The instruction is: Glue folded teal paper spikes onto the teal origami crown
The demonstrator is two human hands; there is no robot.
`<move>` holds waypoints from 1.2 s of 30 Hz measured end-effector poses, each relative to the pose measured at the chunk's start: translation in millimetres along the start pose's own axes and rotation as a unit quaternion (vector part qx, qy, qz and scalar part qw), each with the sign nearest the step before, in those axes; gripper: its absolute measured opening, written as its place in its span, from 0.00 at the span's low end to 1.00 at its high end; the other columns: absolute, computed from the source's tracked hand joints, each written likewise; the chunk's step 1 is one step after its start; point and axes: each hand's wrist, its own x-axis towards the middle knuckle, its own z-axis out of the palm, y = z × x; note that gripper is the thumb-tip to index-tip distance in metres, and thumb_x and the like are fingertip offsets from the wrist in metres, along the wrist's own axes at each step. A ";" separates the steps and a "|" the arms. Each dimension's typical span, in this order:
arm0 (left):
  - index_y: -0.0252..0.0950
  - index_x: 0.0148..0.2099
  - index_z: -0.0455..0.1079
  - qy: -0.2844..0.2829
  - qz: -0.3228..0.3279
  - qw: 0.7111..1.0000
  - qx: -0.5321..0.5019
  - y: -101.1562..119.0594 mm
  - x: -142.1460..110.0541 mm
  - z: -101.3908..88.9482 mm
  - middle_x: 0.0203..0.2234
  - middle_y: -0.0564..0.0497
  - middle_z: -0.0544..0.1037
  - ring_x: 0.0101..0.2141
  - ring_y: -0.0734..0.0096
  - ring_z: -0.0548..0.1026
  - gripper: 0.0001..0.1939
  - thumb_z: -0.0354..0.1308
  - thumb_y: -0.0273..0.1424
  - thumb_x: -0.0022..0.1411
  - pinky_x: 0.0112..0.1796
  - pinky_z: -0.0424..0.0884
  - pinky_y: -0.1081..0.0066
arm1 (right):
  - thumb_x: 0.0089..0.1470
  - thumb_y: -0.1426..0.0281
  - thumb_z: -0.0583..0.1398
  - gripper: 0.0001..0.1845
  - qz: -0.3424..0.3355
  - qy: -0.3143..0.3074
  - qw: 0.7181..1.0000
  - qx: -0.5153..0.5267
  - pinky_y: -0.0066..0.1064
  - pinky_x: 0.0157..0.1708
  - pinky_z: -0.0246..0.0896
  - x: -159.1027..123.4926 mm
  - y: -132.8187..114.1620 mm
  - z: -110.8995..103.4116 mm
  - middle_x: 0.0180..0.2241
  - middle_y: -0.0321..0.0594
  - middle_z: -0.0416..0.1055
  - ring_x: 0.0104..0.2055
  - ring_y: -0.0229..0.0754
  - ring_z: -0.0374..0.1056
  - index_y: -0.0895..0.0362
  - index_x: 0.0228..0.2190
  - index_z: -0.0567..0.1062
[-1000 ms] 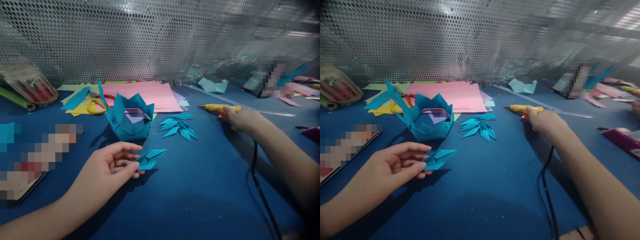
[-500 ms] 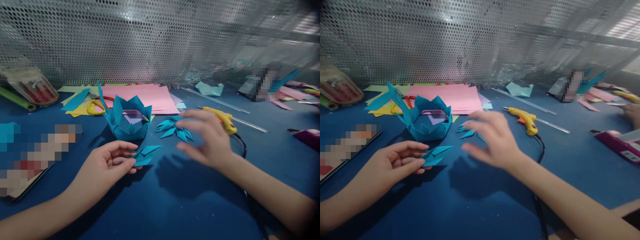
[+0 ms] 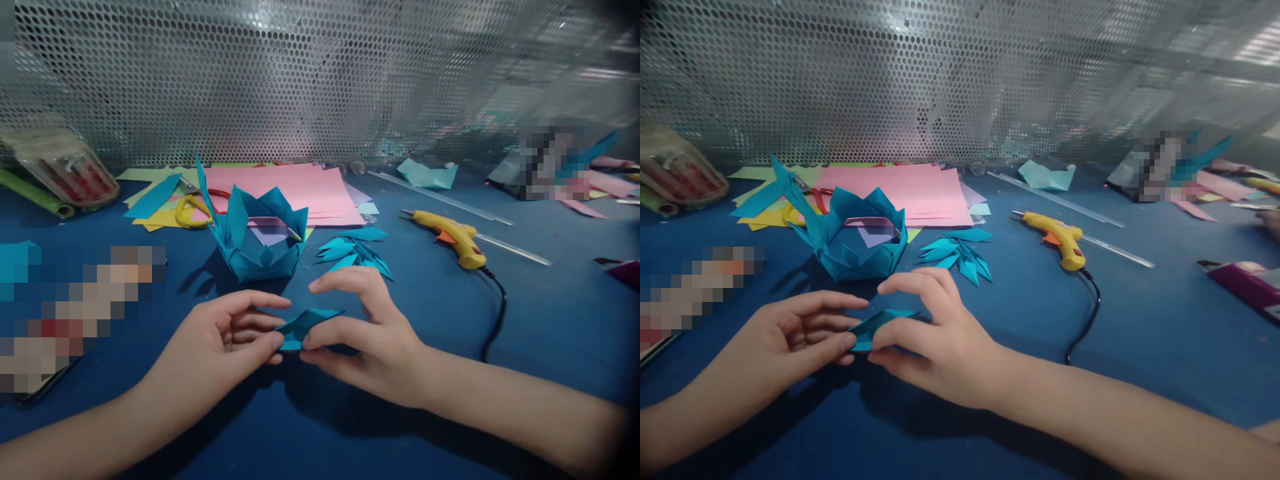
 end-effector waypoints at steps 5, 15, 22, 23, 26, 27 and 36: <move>0.44 0.43 0.81 -0.014 0.016 0.999 0.026 0.3 -3.2 0.0 0.34 0.54 0.88 0.36 0.67 0.85 0.11 0.69 0.29 0.56 0.38 0.81 0.77 | 0.54 0.69 0.67 0.20 0.191 -0.036 0.962 0.192 0.33 0.40 0.74 -2.6 -5.0 3.8 0.46 0.44 0.71 0.46 0.42 0.73 0.50 0.46 0.67; 0.45 0.46 0.81 0.000 0.032 0.990 0.135 -1.8 -2.7 1.8 0.32 0.53 0.86 0.35 0.66 0.84 0.19 0.72 0.32 0.50 0.34 0.80 0.77 | 0.52 0.72 0.63 0.16 0.352 -0.073 0.865 0.349 0.20 0.23 0.67 2.3 -14.0 7.4 0.33 0.34 0.75 0.27 0.31 0.72 0.53 0.43 0.68; 0.43 0.45 0.80 0.014 0.044 0.984 0.173 1.3 -3.5 1.4 0.26 0.55 0.83 0.25 0.72 0.81 0.15 0.63 0.28 0.54 0.29 0.77 0.77 | 0.53 0.67 0.65 0.11 0.339 -0.101 0.863 0.361 0.26 0.30 0.70 4.3 -13.6 3.6 0.32 0.37 0.77 0.33 0.37 0.74 0.53 0.40 0.73; 0.43 0.44 0.80 0.020 0.048 0.983 0.175 2.6 -3.8 1.5 0.25 0.56 0.82 0.24 0.73 0.80 0.14 0.63 0.28 0.54 0.28 0.75 0.78 | 0.54 0.66 0.64 0.11 0.338 -0.112 0.859 0.367 0.26 0.31 0.71 4.7 -13.6 2.8 0.32 0.37 0.77 0.33 0.37 0.74 0.54 0.39 0.74; 0.42 0.42 0.80 0.022 0.040 0.985 0.164 5.3 -5.0 2.7 0.23 0.57 0.80 0.24 0.74 0.79 0.14 0.63 0.26 0.52 0.25 0.72 0.81 | 0.56 0.62 0.63 0.11 0.353 -0.148 0.826 0.413 0.25 0.29 0.70 5.8 -13.4 1.4 0.29 0.37 0.76 0.29 0.36 0.73 0.55 0.38 0.76; 0.42 0.43 0.79 0.013 0.024 0.988 0.151 5.7 -5.2 3.4 0.23 0.57 0.80 0.24 0.74 0.78 0.15 0.64 0.26 0.51 0.24 0.71 0.81 | 0.56 0.62 0.63 0.11 0.360 -0.154 0.810 0.437 0.25 0.29 0.70 6.1 -13.2 1.4 0.28 0.37 0.76 0.29 0.35 0.73 0.56 0.37 0.76; 0.37 0.51 0.73 -0.067 -0.132 0.989 -0.013 7.9 -0.4 2.6 0.18 0.61 0.79 0.20 0.76 0.79 0.23 0.69 0.26 0.52 0.22 0.73 0.82 | 0.42 0.71 0.73 0.13 0.394 -0.163 0.729 0.536 0.21 0.28 0.65 6.6 -6.1 3.0 0.26 0.32 0.72 0.26 0.30 0.67 0.58 0.28 0.75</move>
